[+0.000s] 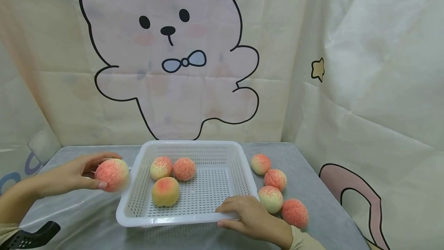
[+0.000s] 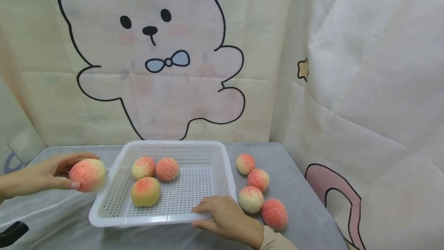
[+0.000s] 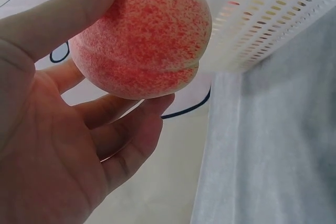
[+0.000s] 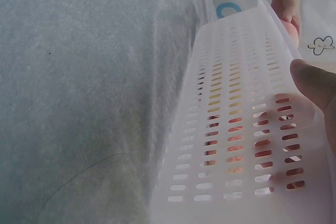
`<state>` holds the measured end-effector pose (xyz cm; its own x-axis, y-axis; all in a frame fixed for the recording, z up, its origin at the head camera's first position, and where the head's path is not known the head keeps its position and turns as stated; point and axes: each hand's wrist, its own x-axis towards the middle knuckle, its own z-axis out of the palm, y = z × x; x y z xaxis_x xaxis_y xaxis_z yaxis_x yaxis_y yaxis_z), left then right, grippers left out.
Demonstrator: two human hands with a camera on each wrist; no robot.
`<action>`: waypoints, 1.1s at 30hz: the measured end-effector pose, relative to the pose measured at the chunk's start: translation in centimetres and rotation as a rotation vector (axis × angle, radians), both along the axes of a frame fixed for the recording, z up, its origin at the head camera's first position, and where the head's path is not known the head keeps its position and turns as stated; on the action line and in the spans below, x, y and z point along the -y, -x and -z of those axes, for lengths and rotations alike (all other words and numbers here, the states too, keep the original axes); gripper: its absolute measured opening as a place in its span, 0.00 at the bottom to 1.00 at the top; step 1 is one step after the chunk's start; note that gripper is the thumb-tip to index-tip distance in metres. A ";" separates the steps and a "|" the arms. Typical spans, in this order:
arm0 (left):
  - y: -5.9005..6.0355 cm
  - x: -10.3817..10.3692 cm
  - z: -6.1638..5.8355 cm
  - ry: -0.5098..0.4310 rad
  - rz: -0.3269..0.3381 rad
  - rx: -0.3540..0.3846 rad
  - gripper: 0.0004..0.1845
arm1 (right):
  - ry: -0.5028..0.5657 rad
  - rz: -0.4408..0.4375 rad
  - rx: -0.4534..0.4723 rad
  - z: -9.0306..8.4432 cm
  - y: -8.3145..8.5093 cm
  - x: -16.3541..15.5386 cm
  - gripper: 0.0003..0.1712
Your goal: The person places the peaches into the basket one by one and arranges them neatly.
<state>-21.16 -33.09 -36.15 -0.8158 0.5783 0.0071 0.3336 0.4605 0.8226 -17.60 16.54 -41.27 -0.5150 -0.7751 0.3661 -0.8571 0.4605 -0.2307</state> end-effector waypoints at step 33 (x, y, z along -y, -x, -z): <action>1.6 -5.5 -2.2 0.063 -0.021 -0.019 0.39 | 0.017 -0.003 0.002 0.1 0.0 0.0 0.09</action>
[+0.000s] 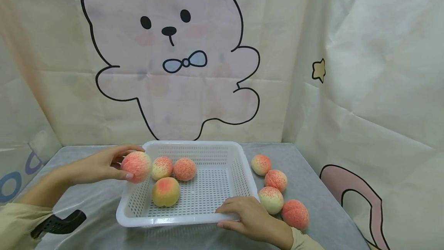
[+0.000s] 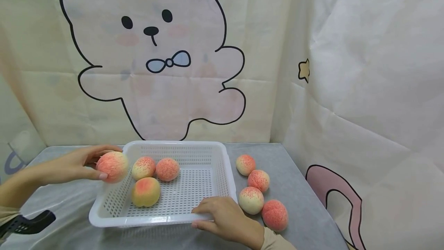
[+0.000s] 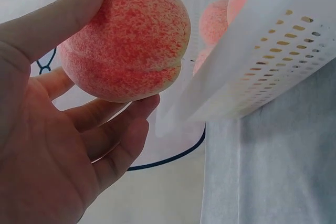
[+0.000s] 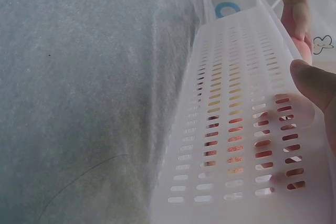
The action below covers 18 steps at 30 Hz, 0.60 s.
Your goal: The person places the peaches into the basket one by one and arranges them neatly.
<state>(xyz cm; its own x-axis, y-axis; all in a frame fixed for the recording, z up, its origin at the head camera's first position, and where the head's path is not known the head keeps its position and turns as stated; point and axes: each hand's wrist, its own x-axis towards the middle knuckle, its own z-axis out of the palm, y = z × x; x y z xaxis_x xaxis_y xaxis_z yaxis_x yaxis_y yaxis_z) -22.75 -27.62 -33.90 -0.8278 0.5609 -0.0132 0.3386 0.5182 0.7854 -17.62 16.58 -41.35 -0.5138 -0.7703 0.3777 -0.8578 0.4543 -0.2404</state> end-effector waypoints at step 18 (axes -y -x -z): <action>0.8 -2.7 -0.6 0.027 0.062 -0.012 0.33 | -0.006 0.005 0.003 0.0 0.0 0.0 0.09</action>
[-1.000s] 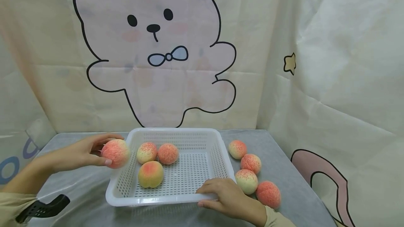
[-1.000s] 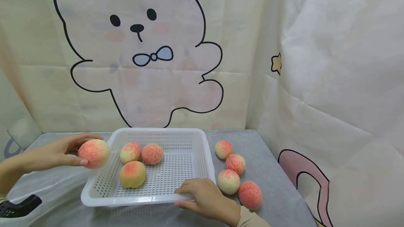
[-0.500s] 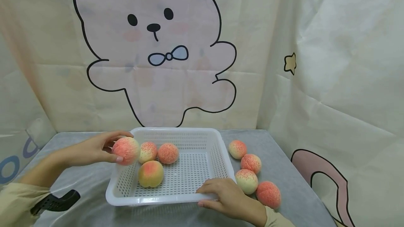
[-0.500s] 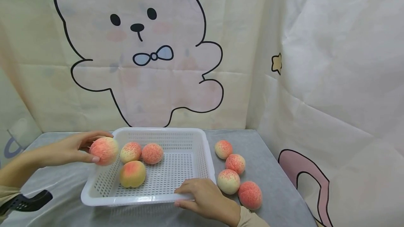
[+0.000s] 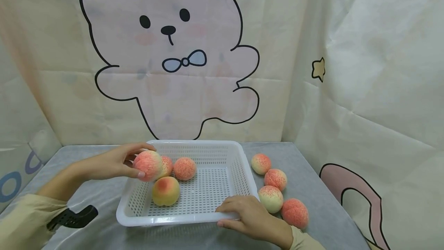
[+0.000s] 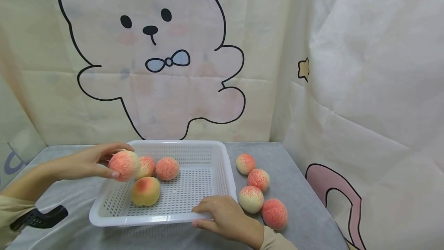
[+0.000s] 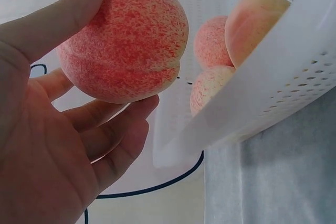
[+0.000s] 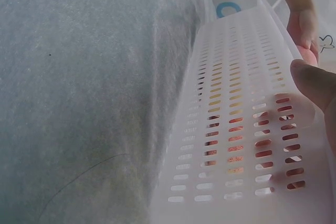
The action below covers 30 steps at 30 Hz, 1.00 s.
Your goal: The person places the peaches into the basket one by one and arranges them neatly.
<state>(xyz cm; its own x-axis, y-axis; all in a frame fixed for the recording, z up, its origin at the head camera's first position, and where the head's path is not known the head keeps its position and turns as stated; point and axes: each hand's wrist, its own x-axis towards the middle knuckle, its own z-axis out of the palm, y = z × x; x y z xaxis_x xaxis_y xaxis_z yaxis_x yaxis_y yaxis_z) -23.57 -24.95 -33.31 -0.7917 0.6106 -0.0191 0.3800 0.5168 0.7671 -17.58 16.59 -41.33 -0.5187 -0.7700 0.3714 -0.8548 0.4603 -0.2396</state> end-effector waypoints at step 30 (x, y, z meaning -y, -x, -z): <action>1.0 -6.7 0.5 0.052 0.134 0.047 0.31 | 0.005 0.002 0.018 0.0 -0.1 -0.1 0.09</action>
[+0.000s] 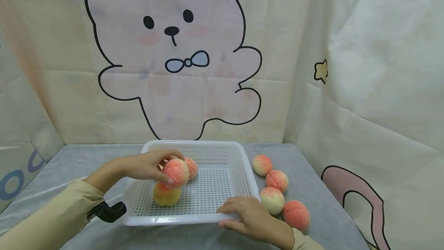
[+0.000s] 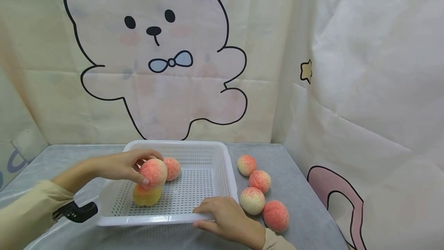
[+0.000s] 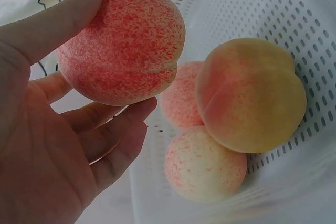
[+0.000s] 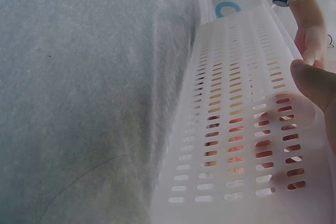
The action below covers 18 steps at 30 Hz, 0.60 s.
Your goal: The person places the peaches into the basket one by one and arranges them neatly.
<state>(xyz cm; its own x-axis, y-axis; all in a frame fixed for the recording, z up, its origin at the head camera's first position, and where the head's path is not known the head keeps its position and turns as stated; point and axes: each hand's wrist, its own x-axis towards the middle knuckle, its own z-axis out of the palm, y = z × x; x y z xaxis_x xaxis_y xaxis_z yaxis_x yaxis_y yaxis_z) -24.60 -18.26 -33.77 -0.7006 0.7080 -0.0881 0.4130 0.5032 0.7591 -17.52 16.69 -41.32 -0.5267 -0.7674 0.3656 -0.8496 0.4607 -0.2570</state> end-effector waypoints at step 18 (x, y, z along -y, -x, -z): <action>0.7 -2.9 0.2 0.054 0.024 0.030 0.31 | 0.008 -0.019 0.008 0.0 0.1 0.0 0.11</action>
